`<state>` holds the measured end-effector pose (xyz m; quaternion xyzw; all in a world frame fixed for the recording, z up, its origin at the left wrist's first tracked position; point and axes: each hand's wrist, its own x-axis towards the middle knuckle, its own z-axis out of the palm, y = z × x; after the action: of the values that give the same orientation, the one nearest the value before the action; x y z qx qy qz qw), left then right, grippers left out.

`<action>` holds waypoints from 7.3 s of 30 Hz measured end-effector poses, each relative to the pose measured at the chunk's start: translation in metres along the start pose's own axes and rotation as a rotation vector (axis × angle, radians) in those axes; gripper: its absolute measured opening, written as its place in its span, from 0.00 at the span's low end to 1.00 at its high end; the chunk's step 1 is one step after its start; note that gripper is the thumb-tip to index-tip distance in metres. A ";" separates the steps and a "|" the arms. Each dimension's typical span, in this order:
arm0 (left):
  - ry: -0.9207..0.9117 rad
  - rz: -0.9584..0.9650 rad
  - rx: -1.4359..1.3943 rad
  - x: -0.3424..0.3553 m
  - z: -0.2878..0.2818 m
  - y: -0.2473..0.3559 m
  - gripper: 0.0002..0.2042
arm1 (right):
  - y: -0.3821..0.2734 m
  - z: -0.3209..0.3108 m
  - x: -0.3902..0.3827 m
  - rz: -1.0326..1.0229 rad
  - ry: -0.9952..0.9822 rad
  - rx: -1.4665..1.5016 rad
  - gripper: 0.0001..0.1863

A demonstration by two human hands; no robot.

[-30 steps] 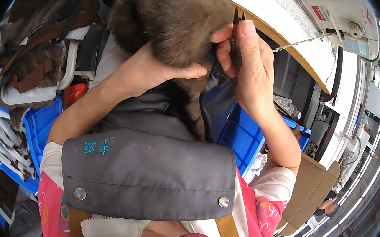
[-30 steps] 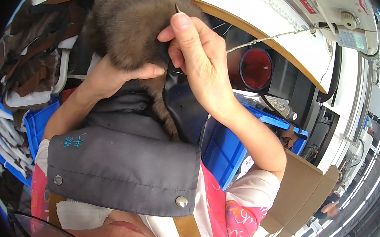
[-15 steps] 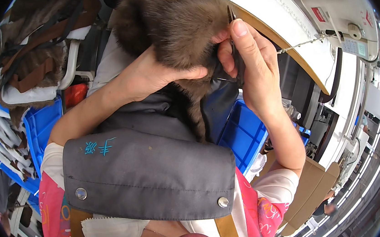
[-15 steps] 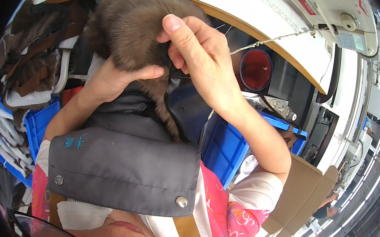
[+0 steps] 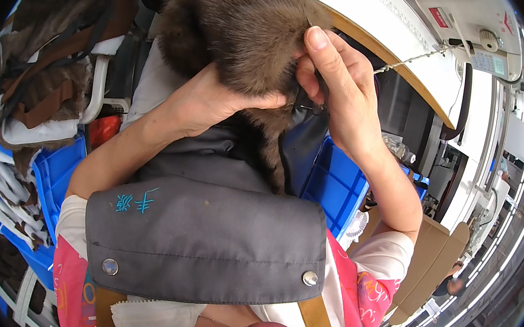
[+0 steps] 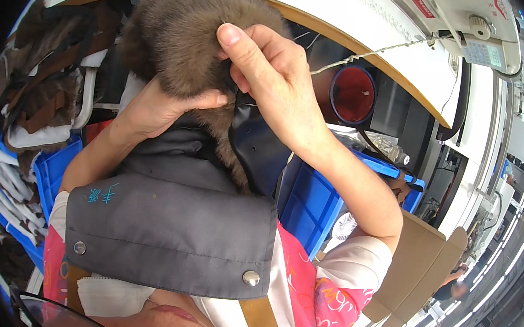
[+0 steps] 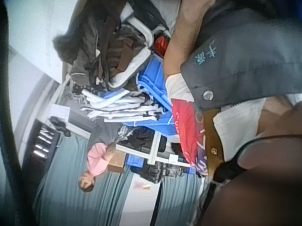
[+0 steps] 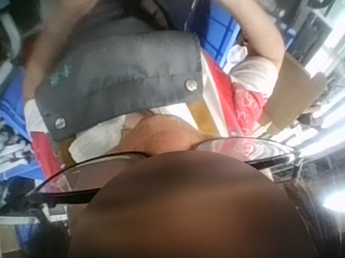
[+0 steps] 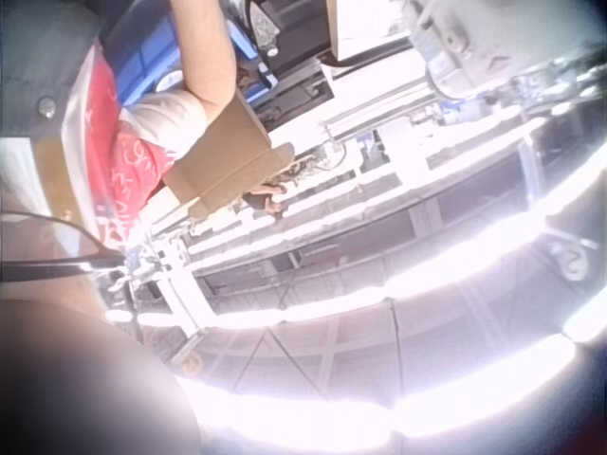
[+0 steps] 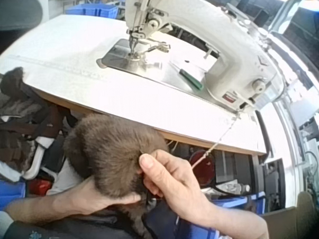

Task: Hand sewing and trimming the edges of a fur-lined leather garment.

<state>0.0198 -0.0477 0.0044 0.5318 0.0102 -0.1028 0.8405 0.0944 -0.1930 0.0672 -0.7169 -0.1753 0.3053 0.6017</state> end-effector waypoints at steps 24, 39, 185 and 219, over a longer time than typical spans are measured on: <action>-0.025 -0.164 0.023 -0.005 -0.005 0.009 0.29 | -0.001 -0.025 -0.014 -0.095 0.024 -0.195 0.12; 0.117 -0.095 0.202 -0.014 -0.004 0.006 0.20 | 0.009 -0.029 -0.030 -0.276 -0.187 -0.755 0.05; 0.045 -0.055 -0.256 -0.019 -0.002 -0.015 0.18 | 0.021 -0.103 0.049 -0.585 0.707 -0.951 0.20; -0.241 0.424 0.110 -0.048 -0.046 0.094 0.32 | -0.104 0.013 -0.086 -1.489 0.481 -0.826 0.11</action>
<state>-0.0054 0.0396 0.0742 0.5508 -0.2075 0.0129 0.8083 0.0337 -0.2140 0.1868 -0.6218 -0.5615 -0.4124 0.3579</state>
